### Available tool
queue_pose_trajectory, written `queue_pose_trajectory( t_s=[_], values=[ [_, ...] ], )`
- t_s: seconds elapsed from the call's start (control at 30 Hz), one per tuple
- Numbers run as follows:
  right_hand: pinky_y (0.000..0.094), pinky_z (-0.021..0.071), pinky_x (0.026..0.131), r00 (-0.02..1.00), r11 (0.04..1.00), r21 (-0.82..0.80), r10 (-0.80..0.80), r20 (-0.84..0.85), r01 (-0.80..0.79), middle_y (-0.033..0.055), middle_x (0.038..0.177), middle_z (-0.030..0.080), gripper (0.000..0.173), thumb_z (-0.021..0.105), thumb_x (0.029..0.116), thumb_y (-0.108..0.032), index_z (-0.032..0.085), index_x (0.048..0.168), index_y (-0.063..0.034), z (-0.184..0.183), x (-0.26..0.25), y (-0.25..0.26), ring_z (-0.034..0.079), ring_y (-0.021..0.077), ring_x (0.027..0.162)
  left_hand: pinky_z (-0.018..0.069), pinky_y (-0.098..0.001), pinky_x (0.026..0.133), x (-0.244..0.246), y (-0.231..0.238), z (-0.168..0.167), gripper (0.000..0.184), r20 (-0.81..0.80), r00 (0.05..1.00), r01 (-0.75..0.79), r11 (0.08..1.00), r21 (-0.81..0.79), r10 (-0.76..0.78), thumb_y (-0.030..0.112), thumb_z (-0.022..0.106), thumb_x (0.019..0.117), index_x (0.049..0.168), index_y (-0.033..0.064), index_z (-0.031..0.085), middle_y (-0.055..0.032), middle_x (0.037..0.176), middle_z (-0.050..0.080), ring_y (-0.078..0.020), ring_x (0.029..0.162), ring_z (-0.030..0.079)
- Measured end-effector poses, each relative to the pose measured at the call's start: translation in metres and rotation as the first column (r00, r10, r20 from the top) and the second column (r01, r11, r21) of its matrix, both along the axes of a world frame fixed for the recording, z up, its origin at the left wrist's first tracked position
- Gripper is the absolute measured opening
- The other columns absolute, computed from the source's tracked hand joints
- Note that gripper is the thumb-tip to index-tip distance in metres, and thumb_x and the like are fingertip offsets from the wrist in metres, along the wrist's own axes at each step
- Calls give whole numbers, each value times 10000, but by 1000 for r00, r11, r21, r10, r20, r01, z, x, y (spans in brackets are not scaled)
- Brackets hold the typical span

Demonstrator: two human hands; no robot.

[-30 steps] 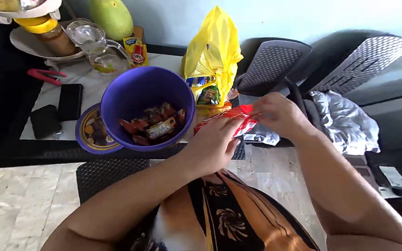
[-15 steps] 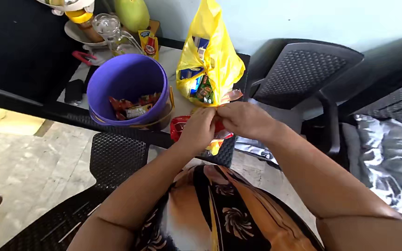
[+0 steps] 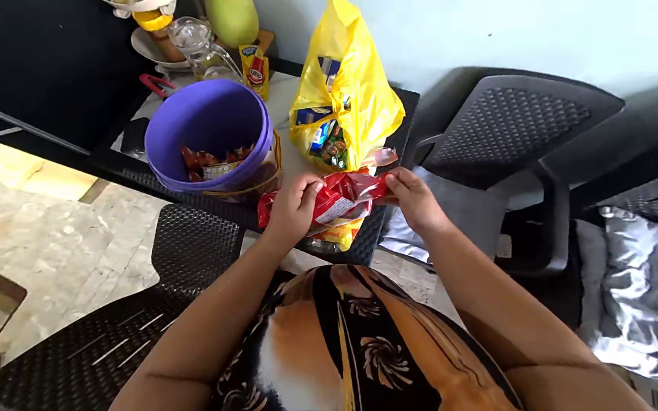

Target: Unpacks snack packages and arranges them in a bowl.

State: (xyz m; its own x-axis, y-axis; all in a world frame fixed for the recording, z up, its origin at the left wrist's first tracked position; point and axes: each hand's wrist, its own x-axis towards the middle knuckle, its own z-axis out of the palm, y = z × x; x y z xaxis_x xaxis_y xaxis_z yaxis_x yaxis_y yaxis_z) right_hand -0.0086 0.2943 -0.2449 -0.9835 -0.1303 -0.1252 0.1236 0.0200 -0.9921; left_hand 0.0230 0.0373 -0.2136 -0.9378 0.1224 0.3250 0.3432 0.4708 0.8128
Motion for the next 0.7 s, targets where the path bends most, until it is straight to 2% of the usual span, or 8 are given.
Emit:
queue_pose_trajectory(
  t_s=[0.1,0.2,0.23,0.3,0.37,0.5,0.6,0.7],
  values=[
    [394,627,698,958,950,234,-246,149,208,143,1025,679,360,398,1122,-259,538,1326,3,-33,-12,44,705,188,764,564,-346,869,10,-14,0,238,39,991,-125,992,-5,125,142,488,1072,1100,-27,653,-128,1041,671,-146,934,658],
    [529,601,763,868,837,463,-435,239,292,269,1179,643,441,371,1127,-313,517,1397,5,-75,-12,95,706,333,859,554,-318,850,17,-32,-3,255,54,971,-232,972,16,231,179,446,1089,1118,-5,620,-95,1053,647,-107,932,638],
    [559,587,789,834,807,506,-482,267,304,295,1225,625,448,370,1128,-317,516,1411,-2,-84,-10,105,703,372,899,551,-312,866,19,-35,-3,247,58,967,-249,968,24,248,174,436,1092,1126,4,612,-84,1076,651,-98,959,640],
    [566,582,806,782,781,537,-538,315,320,298,1265,609,454,344,1134,-334,498,1429,-25,-96,-7,110,703,387,935,544,-329,960,19,-36,-3,249,63,971,-235,970,55,232,168,406,1102,1168,20,595,-68,1189,675,-97,1089,649],
    [523,592,754,754,799,507,-542,372,324,281,1254,602,464,308,1141,-367,456,1449,-54,-99,-6,100,704,356,885,532,-362,1018,19,-34,-2,256,89,974,-221,967,129,210,181,369,1115,1175,36,571,-56,1264,680,-123,1176,646],
    [458,602,682,701,859,308,-511,497,408,236,1229,604,465,273,1143,-372,377,1510,-106,-92,-9,77,697,308,823,557,-389,985,16,-28,13,229,162,968,-241,887,395,192,199,359,1114,1146,78,551,-48,1214,701,-164,1146,670],
    [429,590,646,661,825,147,-531,530,545,187,1149,609,445,289,1138,-383,376,1480,-112,-82,-12,70,677,276,791,558,-385,983,16,-28,26,219,99,983,-182,792,583,153,191,329,1117,1121,123,537,-24,1178,677,-163,1138,657],
    [435,593,660,682,820,117,-537,496,561,169,1138,625,453,297,1131,-396,362,1480,-114,-78,-17,75,688,273,813,552,-394,989,16,-33,11,214,67,987,-151,732,664,143,245,306,1126,1136,167,505,4,1192,655,-151,1139,647]
  ],
)
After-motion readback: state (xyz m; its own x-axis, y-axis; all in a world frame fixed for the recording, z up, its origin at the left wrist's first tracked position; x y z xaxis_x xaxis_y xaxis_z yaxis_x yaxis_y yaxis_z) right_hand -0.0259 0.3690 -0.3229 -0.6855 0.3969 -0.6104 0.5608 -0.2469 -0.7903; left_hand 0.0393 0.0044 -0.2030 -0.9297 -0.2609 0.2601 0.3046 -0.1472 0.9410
